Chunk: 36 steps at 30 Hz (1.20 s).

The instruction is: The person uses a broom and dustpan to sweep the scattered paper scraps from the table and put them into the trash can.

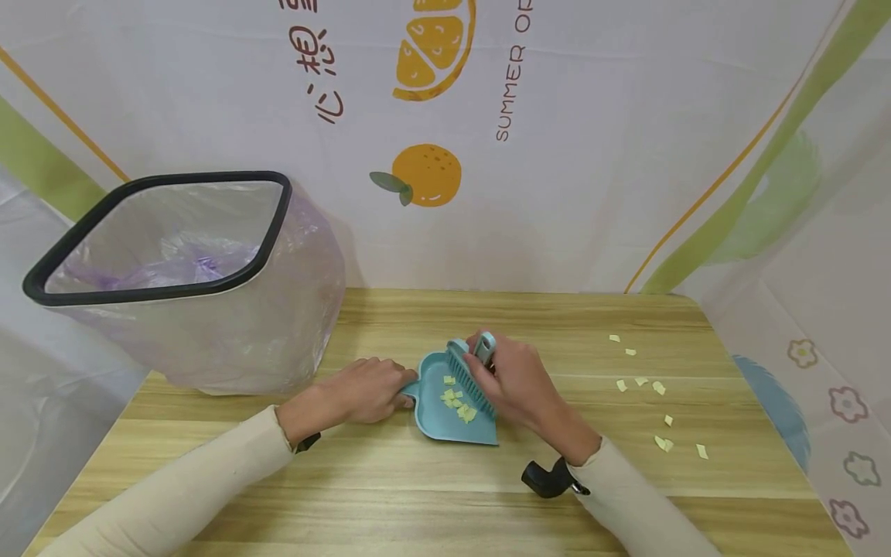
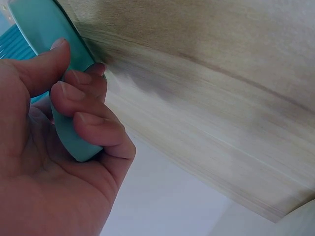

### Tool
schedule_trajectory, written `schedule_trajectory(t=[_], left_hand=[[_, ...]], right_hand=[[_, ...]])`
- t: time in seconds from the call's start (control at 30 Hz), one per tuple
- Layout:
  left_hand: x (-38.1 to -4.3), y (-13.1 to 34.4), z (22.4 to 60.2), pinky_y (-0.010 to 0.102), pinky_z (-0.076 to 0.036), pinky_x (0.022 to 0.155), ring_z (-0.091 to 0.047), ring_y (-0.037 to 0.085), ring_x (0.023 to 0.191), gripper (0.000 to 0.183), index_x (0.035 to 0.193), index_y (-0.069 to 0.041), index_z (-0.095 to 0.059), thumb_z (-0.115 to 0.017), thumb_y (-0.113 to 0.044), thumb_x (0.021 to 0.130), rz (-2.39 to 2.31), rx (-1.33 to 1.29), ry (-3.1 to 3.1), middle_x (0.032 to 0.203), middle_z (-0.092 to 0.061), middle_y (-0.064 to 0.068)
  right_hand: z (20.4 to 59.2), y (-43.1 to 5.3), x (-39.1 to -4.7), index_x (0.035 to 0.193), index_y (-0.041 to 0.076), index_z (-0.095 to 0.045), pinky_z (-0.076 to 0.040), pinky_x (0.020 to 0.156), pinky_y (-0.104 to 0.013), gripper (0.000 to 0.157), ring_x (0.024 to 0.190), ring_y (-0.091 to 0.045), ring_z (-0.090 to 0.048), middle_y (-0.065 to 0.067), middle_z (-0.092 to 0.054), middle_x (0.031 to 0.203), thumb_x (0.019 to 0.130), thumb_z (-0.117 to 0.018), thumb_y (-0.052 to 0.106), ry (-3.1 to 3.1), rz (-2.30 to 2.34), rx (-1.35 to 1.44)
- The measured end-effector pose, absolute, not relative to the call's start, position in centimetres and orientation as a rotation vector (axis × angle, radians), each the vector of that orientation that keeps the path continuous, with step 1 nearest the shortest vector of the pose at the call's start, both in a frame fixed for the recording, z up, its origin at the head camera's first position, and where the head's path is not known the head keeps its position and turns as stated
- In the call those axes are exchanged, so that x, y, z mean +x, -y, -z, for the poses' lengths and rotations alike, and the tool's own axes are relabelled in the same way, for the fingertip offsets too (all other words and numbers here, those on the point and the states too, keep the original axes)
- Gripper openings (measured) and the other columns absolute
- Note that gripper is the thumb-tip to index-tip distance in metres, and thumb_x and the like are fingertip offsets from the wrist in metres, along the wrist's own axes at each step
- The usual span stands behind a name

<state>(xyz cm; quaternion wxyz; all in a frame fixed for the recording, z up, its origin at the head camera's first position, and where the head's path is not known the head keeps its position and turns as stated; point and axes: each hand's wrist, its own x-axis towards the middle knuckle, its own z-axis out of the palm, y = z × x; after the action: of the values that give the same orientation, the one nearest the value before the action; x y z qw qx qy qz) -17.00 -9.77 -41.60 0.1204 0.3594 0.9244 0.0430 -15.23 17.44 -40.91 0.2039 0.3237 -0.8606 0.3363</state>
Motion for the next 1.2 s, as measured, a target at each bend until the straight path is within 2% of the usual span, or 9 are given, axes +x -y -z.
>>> schedule_trajectory(t=[0.17,0.4,0.57,0.7,0.83,1.2], left_hand=[[-17.0,9.7,41.7,0.035,-0.049,0.062,-0.053,0.015,0.07,0.028,0.12,-0.007,-0.073,-0.072,-0.033,0.11,-0.134,1.046,-2.698,0.088,-0.061,0.0],[-17.0,9.8,41.7,0.034,-0.048,0.062,-0.052,0.015,0.07,0.027,0.118,-0.008,-0.072,-0.072,-0.033,0.109,-0.139,1.047,-2.701,0.086,-0.059,-0.001],[-17.0,9.8,41.8,0.035,-0.048,0.063,-0.053,0.015,0.071,0.027,0.118,-0.008,-0.072,-0.072,-0.034,0.11,-0.137,1.043,-2.699,0.087,-0.059,-0.001],[-17.0,9.8,41.9,0.034,-0.048,0.062,-0.052,0.015,0.07,0.027,0.117,-0.008,-0.072,-0.072,-0.033,0.109,-0.14,1.044,-2.696,0.086,-0.058,-0.001],[-17.0,9.8,41.9,0.034,-0.047,0.062,-0.052,0.014,0.07,0.026,0.117,-0.008,-0.072,-0.072,-0.033,0.109,-0.144,1.046,-2.696,0.085,-0.057,-0.001],[-17.0,9.8,41.8,0.035,-0.049,0.062,-0.053,0.014,0.07,0.027,0.117,-0.008,-0.073,-0.073,-0.034,0.109,-0.131,1.054,-2.703,0.085,-0.058,-0.002]], right_hand=[[40.6,-18.1,-15.5,0.105,0.003,-0.068,-0.045,0.05,-0.026,0.007,0.06,-0.003,-0.05,-0.002,-0.067,0.078,0.099,-0.071,0.005,2.367,-0.909,0.87],[40.2,-18.4,-16.6,0.104,0.003,-0.064,-0.044,0.05,-0.026,0.01,0.062,-0.009,-0.053,-0.012,-0.074,0.088,0.1,-0.073,0.002,2.332,-0.828,0.86],[40.4,-18.3,-17.7,0.102,0.004,-0.063,-0.051,0.053,-0.035,0.012,0.066,-0.018,-0.063,-0.016,-0.078,0.098,0.101,-0.075,0.004,2.347,-0.734,0.864],[40.6,-18.1,-18.4,0.103,0.005,-0.064,-0.057,0.057,-0.044,0.013,0.068,-0.022,-0.067,-0.013,-0.077,0.095,0.102,-0.077,0.007,2.355,-0.692,0.881],[40.9,-17.9,-18.9,0.104,0.008,-0.065,-0.057,0.062,-0.048,0.012,0.07,-0.022,-0.066,-0.01,-0.076,0.093,0.103,-0.077,0.01,2.394,-0.673,0.875],[41.4,-18.1,-18.6,0.104,0.006,-0.068,-0.045,0.058,-0.032,0.008,0.064,-0.011,-0.051,-0.004,-0.071,0.084,0.102,-0.076,0.007,2.46,-0.781,0.873]])
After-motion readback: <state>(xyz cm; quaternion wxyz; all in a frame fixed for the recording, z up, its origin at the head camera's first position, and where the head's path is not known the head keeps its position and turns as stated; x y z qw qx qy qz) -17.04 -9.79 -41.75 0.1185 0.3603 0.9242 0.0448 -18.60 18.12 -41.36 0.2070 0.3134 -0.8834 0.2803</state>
